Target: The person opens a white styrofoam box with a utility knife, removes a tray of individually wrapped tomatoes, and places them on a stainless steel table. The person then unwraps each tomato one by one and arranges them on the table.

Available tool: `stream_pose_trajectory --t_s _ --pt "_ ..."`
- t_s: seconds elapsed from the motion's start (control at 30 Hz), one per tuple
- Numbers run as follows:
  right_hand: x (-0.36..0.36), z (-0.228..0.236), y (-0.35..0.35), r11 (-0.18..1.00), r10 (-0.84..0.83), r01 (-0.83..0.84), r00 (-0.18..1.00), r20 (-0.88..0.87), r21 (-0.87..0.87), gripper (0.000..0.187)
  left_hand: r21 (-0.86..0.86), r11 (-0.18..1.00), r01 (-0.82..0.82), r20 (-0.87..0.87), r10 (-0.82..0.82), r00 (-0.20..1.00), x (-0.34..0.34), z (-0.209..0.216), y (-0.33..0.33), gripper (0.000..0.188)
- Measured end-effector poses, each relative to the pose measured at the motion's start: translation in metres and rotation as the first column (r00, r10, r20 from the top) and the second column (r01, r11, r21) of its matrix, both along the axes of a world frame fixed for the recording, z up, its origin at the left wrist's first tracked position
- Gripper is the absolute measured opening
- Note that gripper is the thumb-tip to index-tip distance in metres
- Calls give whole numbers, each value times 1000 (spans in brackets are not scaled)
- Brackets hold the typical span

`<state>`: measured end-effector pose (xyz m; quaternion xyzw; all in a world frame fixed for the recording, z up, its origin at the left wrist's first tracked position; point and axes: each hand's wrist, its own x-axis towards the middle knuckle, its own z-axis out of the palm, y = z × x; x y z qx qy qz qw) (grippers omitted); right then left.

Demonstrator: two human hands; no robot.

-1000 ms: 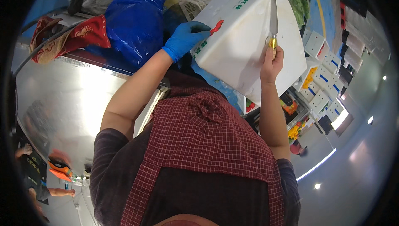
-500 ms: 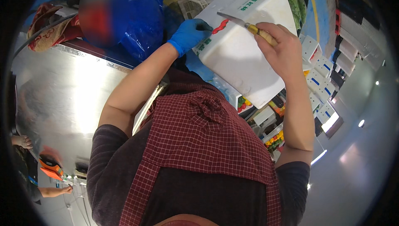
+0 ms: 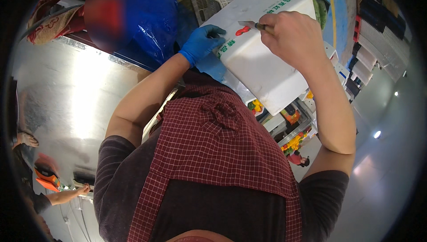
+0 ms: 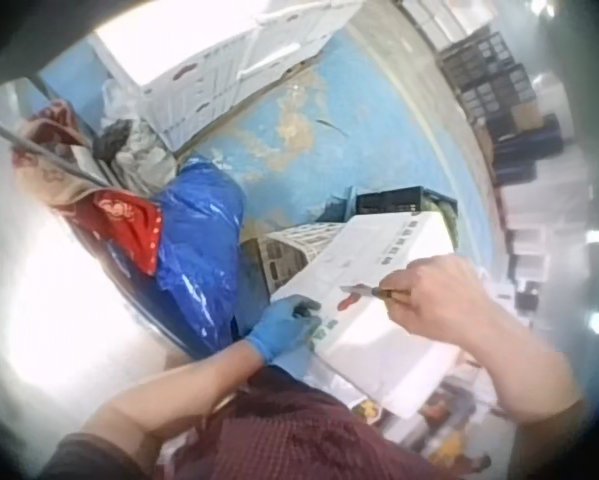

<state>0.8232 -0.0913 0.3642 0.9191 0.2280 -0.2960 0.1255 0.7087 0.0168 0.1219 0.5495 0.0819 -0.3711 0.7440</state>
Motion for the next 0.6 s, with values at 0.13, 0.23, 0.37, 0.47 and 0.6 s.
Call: stream_pose_trajectory --t_s 0.13,0.23,0.37,0.47,0.6 --pt "9 1 7 996 37 -42 997 -62 -80 17 14 1000 -20 98 18 995 -3 -2 -4 32" --pt "13 5 11 991 73 -83 993 -95 -104 17 46 999 -10 123 4 992 -3 -3 -6 34" --pt "9 15 10 987 70 -84 991 -111 -133 17 55 998 36 120 -42 992 -1 0 -6 35" --pt "12 32 10 996 26 -38 991 -131 -87 18 3 1000 8 98 -8 995 3 2 -7 35" --pt "2 45 1 999 -35 32 994 -100 -25 20 -52 998 38 10 -38 999 12 24 -5 33"
